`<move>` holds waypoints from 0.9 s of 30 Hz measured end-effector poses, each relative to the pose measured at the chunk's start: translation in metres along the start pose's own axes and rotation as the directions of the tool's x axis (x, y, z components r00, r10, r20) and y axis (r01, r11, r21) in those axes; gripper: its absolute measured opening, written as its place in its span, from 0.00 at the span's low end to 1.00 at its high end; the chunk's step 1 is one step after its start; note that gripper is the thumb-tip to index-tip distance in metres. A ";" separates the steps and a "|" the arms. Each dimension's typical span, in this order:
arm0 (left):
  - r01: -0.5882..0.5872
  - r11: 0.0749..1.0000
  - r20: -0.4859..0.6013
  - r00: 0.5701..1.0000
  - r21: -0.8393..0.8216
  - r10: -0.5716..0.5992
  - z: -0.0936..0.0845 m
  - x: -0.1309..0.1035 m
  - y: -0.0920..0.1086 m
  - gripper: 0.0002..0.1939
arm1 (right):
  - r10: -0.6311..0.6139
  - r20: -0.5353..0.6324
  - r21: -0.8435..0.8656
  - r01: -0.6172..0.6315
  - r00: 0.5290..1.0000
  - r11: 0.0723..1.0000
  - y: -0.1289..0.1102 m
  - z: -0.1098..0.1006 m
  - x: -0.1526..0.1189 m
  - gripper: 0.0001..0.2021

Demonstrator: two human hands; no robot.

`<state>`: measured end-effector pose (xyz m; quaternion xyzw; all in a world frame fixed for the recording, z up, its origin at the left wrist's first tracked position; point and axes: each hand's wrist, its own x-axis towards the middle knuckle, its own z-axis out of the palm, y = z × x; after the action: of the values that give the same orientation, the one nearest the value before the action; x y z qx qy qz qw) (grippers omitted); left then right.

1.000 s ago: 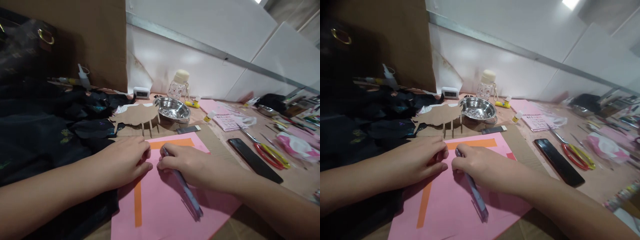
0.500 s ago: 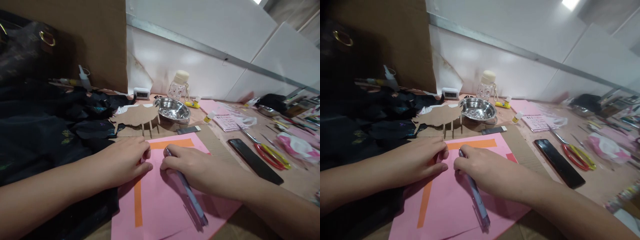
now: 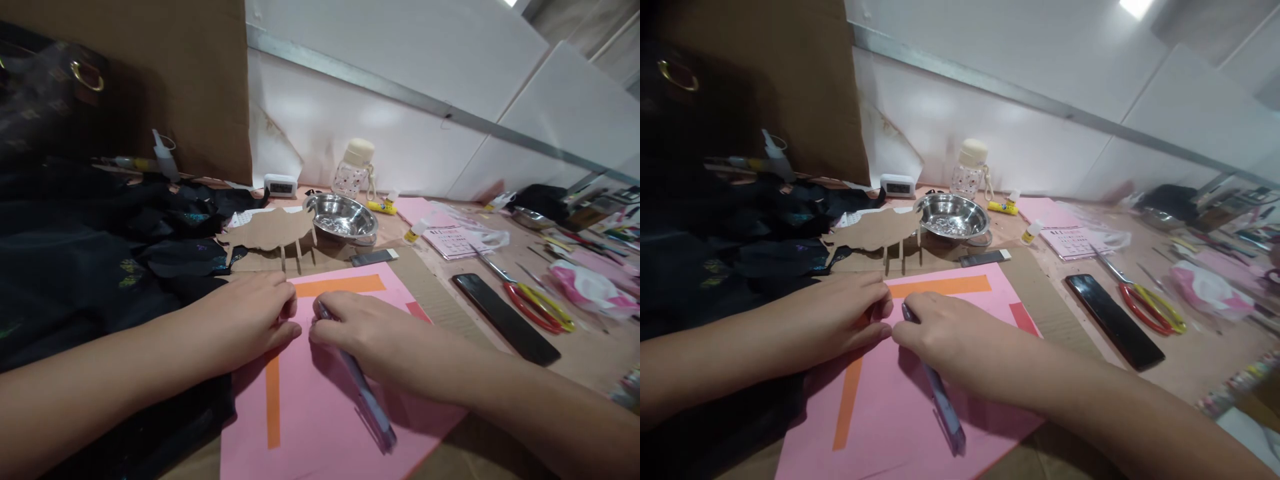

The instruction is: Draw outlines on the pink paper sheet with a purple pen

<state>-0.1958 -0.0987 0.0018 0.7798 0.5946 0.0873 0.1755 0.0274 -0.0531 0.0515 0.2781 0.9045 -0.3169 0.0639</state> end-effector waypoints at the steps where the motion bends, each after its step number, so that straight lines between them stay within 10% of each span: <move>1: 0.007 1.000 0.003 1.000 0.001 -0.007 -0.001 0.000 0.001 0.07 | -0.042 0.027 -0.062 0.044 0.999 0.997 0.001 -0.002 -0.004 0.10; 5: 0.007 1.000 0.007 1.000 0.004 -0.007 -0.001 0.000 0.002 0.06 | -0.155 0.046 -0.228 0.162 0.987 0.960 0.008 0.002 -0.006 0.11; 9: -0.004 1.000 0.016 1.000 0.016 0.004 0.000 0.001 0.001 0.08 | -0.041 -0.108 -0.016 0.040 0.993 0.999 0.015 0.015 0.008 0.10; 16: 0.003 1.000 0.002 1.000 0.016 -0.003 -0.002 0.000 0.003 0.06 | -0.055 -0.005 -0.176 0.054 0.998 0.983 0.014 0.007 0.000 0.11; 22: -0.021 1.000 -0.035 0.999 0.016 0.021 -0.001 0.001 0.002 0.10 | 0.013 -0.150 0.038 -0.008 0.989 0.999 0.018 0.019 0.014 0.09; 27: -0.020 1.000 -0.020 1.000 0.012 0.020 0.001 0.002 0.000 0.08 | -0.036 -0.046 -0.070 0.032 0.998 0.997 0.015 0.013 0.009 0.07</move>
<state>-0.1952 -0.0971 0.0008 0.7858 0.5890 0.0933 0.1639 0.0275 -0.0470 0.0301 0.2677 0.9208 -0.2798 0.0466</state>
